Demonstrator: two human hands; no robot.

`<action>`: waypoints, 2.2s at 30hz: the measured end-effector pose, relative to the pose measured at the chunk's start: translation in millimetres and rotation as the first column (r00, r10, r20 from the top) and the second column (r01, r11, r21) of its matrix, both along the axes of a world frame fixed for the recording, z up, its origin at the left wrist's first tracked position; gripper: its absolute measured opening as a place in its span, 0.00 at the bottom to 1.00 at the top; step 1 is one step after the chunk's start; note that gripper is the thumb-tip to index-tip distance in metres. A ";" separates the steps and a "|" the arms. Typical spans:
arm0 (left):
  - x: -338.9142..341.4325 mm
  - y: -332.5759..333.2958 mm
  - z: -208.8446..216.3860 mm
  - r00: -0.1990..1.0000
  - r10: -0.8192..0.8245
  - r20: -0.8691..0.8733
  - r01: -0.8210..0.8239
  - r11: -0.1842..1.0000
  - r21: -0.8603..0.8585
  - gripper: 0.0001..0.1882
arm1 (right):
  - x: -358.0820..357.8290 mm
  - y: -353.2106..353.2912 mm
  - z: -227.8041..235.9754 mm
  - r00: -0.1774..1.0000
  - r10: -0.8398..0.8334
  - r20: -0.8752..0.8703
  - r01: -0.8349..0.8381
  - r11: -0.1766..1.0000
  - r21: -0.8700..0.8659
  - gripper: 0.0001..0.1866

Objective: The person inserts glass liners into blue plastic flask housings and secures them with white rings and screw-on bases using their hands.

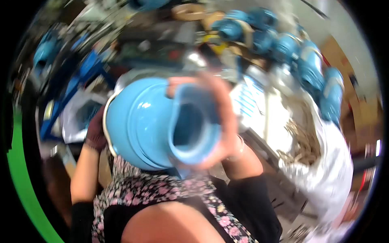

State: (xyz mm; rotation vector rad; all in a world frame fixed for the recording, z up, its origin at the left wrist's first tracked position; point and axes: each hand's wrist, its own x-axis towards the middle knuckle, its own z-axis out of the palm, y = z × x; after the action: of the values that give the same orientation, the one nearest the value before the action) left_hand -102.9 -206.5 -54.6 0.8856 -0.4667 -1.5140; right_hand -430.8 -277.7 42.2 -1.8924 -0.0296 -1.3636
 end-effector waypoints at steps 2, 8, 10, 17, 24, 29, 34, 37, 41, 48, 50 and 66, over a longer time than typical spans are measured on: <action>-13.1 13.0 12.2 0.997 -0.024 -0.079 0.022 0.999 -0.027 0.22 | -41.7 -12.5 1.3 0.910 -0.269 -0.314 0.296 0.954 0.041 0.51; -53.2 -2.9 44.9 0.973 0.117 0.199 -0.072 0.973 -0.220 0.30 | -140.4 -24.7 -98.0 0.836 -0.325 -0.442 0.547 0.432 0.717 0.24; -50.5 -8.9 46.1 0.945 0.061 0.320 0.051 0.943 -0.330 0.34 | -179.6 -19.3 -145.6 0.807 -0.571 -0.150 0.393 0.330 0.858 0.21; -39.9 -3.1 27.6 0.973 0.122 0.197 -0.069 0.964 -0.257 0.33 | -221.9 -70.3 -65.6 0.351 -0.933 0.076 0.523 0.263 0.811 0.23; -41.2 26.6 2.2 0.903 0.259 0.342 -0.197 0.959 -0.206 0.35 | -226.3 -225.4 43.6 0.458 -0.883 -0.104 0.639 0.245 0.730 0.55; -34.8 60.5 -7.4 0.902 0.312 0.299 -0.254 0.942 -0.219 0.32 | -137.5 -227.4 -29.4 0.716 -0.649 -0.258 0.578 0.343 0.741 0.28; -21.2 92.1 -12.3 0.884 0.395 0.250 -0.357 0.916 -0.185 0.28 | -26.9 -116.8 -203.0 0.977 0.146 -0.157 0.165 -0.044 0.985 0.15; -8.5 103.1 -17.7 0.832 0.470 0.295 -0.441 0.883 -0.163 0.26 | 50.5 -41.2 -169.2 0.782 -0.058 -0.620 0.423 0.780 0.461 0.15; -8.5 105.4 -27.8 0.815 0.465 0.345 -0.427 0.885 -0.184 0.23 | 74.9 -3.5 -138.7 0.617 -0.452 -0.644 0.362 0.890 -0.278 0.15; -2.0 70.4 -23.0 0.401 0.328 0.856 -0.265 0.935 -0.234 0.18 | 71.2 -19.0 -154.8 0.628 -0.454 -0.632 0.394 0.886 -0.245 0.13; -1.6 9.0 17.3 0.236 0.427 0.873 0.060 0.890 -0.452 0.19 | 63.7 -18.8 -159.3 0.626 -0.478 -0.615 0.441 0.869 -0.226 0.13; 101.9 -371.9 144.5 -0.217 0.414 0.884 0.514 0.819 -0.257 0.26 | -288.9 23.7 -111.6 -0.159 -0.900 -0.406 0.980 -0.094 -0.176 0.10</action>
State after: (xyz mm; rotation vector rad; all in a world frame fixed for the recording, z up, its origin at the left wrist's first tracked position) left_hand -1.0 -578.4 89.9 1.4341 -2.1719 -0.0806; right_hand -719.7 -253.9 -69.4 -1.8328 2.2075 -1.5787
